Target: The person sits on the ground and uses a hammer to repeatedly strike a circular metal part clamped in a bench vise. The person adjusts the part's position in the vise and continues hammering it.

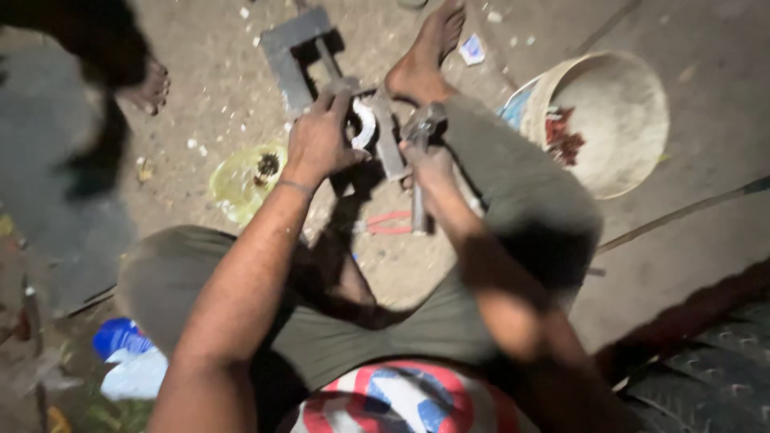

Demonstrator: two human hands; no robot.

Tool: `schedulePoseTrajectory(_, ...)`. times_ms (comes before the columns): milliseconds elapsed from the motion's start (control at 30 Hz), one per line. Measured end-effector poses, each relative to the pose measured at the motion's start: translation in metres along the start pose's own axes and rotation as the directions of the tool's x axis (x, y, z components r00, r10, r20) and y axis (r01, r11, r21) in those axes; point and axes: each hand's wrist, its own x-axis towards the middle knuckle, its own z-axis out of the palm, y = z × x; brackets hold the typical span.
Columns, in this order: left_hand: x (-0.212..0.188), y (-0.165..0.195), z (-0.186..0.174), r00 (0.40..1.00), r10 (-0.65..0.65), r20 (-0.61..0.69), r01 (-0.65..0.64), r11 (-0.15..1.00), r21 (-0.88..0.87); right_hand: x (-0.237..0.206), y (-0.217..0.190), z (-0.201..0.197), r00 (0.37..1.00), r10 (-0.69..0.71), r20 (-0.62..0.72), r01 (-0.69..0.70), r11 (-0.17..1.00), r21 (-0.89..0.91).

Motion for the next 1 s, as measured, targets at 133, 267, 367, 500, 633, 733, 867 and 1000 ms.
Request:
schedulePoseTrajectory(133, -0.004, -0.006, 0.004, 1.0, 0.018, 0.005, -0.018, 0.998, 0.055, 0.003, 0.003, -0.001, 0.999, 0.048, -0.016, -0.049, 0.996, -0.068)
schedulePoseTrajectory(267, -0.003, -0.007, 0.008, 0.996, -0.055, 0.076, 0.046, 0.993, 0.112, 0.003, 0.001, 0.0, 0.999, 0.019, 0.034, -0.019, 1.0, -0.01)
schedulePoseTrajectory(367, -0.005, -0.005, 0.011, 0.995, -0.065, 0.077, 0.052, 0.987, 0.152, 0.004, 0.001, 0.001, 0.997, 0.083, 0.002, -0.083, 0.996, -0.03)
schedulePoseTrajectory(500, -0.006, -0.001, 0.013, 0.996, -0.087, 0.011, 0.086, 0.996, 0.033, 0.009, 0.004, 0.002, 0.993, 0.113, -0.033, -0.115, 0.993, -0.042)
schedulePoseTrajectory(633, -0.007, 0.01, 0.017, 0.998, -0.066, 0.01, 0.065, 0.995, 0.079, 0.012, 0.009, -0.001, 0.996, 0.087, -0.014, -0.087, 0.996, -0.015)
schedulePoseTrajectory(733, -0.006, 0.016, 0.022, 0.989, -0.14, 0.042, 0.135, 0.986, 0.094, 0.013, 0.012, -0.002, 0.999, 0.053, 0.002, -0.053, 0.999, -0.009)
schedulePoseTrajectory(867, -0.003, 0.007, 0.024, 0.994, -0.103, 0.043, 0.099, 0.99, 0.098, 0.011, 0.012, -0.002, 0.996, 0.085, -0.015, -0.086, 0.994, -0.066)
schedulePoseTrajectory(1000, 0.008, -0.022, 0.019, 0.992, -0.12, -0.046, 0.119, 0.993, -0.013, 0.008, 0.005, 0.0, 0.992, 0.112, -0.066, -0.118, 0.989, -0.089)
